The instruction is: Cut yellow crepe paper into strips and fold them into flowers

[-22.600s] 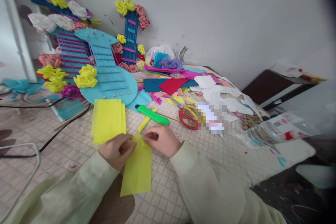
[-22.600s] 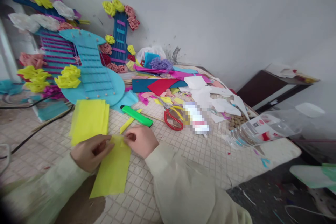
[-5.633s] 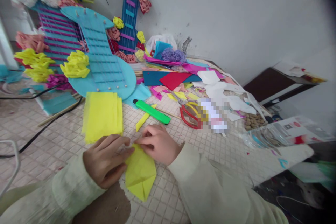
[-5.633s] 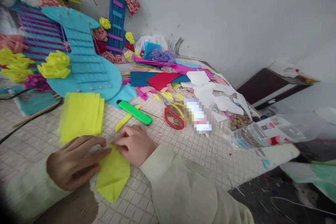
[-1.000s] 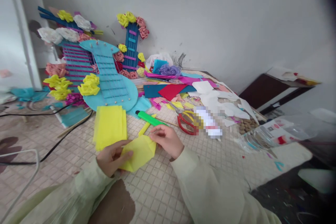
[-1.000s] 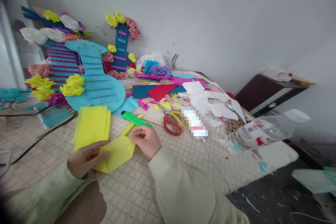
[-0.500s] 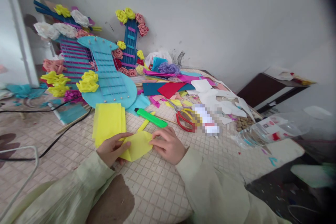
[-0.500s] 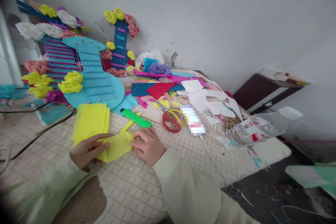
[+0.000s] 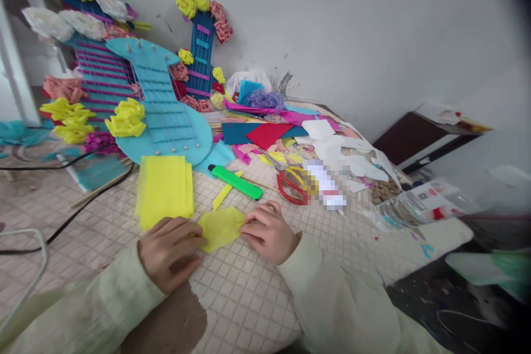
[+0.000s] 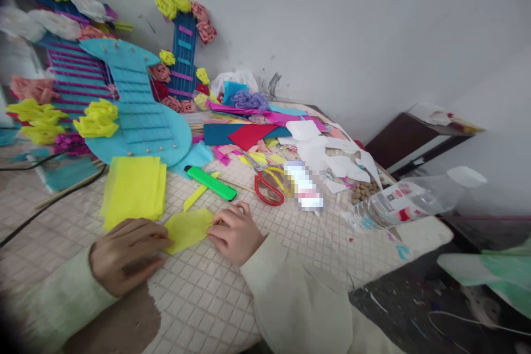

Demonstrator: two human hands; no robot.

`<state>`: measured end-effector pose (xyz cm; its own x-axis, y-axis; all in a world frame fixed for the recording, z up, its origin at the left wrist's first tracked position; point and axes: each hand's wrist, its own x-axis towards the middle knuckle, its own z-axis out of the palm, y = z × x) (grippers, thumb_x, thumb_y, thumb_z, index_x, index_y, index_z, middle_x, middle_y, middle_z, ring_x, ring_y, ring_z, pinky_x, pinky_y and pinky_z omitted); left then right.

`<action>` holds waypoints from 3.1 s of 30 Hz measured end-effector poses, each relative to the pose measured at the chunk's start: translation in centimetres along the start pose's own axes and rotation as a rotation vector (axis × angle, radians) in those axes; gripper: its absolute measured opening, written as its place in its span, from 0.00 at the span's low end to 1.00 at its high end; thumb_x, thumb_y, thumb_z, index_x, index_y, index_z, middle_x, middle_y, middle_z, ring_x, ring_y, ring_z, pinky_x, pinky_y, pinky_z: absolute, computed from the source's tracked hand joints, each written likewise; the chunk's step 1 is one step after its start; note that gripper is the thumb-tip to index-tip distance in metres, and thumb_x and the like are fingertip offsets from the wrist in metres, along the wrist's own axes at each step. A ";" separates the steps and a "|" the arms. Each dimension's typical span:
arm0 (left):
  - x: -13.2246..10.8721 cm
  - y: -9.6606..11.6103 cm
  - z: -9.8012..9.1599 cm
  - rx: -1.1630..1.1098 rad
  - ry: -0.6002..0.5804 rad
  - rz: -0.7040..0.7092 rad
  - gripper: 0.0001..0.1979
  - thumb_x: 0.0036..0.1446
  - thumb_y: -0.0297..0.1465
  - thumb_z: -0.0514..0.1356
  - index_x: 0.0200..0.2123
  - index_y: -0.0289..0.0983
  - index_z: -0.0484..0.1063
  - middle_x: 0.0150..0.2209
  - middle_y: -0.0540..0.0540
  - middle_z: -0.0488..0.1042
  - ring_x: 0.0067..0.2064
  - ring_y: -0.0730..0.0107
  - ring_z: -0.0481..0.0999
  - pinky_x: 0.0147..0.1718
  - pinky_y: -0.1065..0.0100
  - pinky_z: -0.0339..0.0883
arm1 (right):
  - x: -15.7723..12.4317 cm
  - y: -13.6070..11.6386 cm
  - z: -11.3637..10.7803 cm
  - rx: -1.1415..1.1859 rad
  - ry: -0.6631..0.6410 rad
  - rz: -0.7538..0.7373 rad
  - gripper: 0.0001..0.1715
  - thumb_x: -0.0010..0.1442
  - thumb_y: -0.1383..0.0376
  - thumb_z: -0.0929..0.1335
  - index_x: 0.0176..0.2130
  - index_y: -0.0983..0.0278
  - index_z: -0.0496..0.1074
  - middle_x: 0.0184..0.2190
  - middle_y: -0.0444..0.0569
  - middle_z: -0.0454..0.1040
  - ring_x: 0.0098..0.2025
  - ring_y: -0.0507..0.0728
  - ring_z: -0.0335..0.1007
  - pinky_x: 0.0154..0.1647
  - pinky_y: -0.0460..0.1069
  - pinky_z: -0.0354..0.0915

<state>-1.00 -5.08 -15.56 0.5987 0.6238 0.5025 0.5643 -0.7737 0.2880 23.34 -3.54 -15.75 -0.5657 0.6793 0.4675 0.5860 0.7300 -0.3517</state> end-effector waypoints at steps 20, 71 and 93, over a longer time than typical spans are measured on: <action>0.5 0.4 0.4 0.054 0.040 -0.139 0.07 0.50 0.32 0.55 0.23 0.41 0.70 0.29 0.49 0.72 0.33 0.65 0.69 0.32 0.63 0.54 | 0.7 -0.7 -0.3 0.185 -0.101 0.359 0.02 0.52 0.67 0.68 0.27 0.63 0.70 0.29 0.44 0.69 0.38 0.54 0.63 0.41 0.53 0.50; 0.8 0.8 1.6 0.170 -0.038 -0.428 0.12 0.50 0.35 0.53 0.18 0.39 0.67 0.20 0.50 0.68 0.28 0.65 0.65 0.28 0.64 0.53 | 1.4 -0.9 0.5 0.049 -0.084 0.428 0.10 0.49 0.67 0.70 0.21 0.65 0.66 0.24 0.42 0.67 0.34 0.53 0.62 0.38 0.51 0.50; 0.3 0.5 0.7 0.266 -0.005 -0.358 0.13 0.51 0.37 0.54 0.17 0.40 0.66 0.19 0.50 0.68 0.26 0.65 0.66 0.27 0.64 0.53 | 1.1 -0.9 0.5 0.033 -0.065 0.397 0.09 0.49 0.67 0.69 0.22 0.65 0.66 0.25 0.43 0.67 0.34 0.54 0.62 0.38 0.51 0.51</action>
<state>-0.11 -5.15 -15.87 0.3417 0.8481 0.4050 0.8626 -0.4541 0.2231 21.88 -3.40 -15.28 -0.3355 0.9114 0.2385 0.7480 0.4116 -0.5207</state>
